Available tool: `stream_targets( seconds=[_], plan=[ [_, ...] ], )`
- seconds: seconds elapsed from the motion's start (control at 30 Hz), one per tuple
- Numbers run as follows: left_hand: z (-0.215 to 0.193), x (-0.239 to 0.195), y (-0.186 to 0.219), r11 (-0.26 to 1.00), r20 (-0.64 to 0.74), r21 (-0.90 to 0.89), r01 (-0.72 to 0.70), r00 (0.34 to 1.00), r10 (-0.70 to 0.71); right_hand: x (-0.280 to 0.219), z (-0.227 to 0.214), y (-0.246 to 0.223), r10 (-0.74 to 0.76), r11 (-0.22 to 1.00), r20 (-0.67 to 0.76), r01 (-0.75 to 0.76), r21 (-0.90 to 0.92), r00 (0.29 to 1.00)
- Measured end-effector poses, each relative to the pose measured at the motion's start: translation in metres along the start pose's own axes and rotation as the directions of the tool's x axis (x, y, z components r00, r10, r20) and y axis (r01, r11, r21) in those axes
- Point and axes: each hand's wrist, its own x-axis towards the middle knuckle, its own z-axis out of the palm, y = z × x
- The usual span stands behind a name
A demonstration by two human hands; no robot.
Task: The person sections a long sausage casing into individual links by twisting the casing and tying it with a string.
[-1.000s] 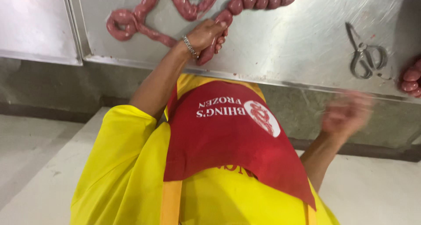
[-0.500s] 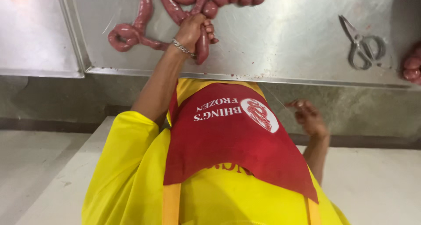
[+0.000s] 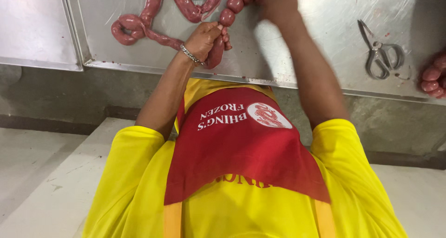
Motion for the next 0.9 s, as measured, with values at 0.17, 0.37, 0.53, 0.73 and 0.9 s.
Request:
stream_targets(
  seconds=[0.17, 0.37, 0.53, 0.73, 0.9],
  plan=[
    [0.0, 0.006, -0.007, 1.0, -0.027, 0.021, -0.01, 1.0, 0.01, -0.045, -0.037, -0.053, -0.168, 0.951, 0.035, 0.171, -0.257, 0.985],
    [0.065, 0.054, -0.024, 0.851, 0.008, 0.525, 0.017, 1.0, -0.026, -0.079, -0.097, -0.048, 0.257, 0.919, 0.199, -0.175, -0.354, 0.946],
    [0.094, 0.06, -0.021, 0.901, 0.021, 0.428, 0.068, 0.996, -0.085, -0.108, -0.07, -0.067, 0.152, 0.787, -0.016, -0.131, -0.604, 0.988],
    [0.073, 0.054, -0.017, 0.968, 0.131, 0.185, 0.171, 0.972, -0.196, -0.226, -0.099, -0.106, 0.284, 0.876, 0.066, -0.286, 0.388, 0.957],
    [0.062, 0.072, -0.042, 0.954, 0.08, 0.182, 0.239, 0.963, -0.257, -0.341, -0.147, -0.071, 0.331, 0.416, -0.417, 0.266, 0.869, 0.846]
  ],
)
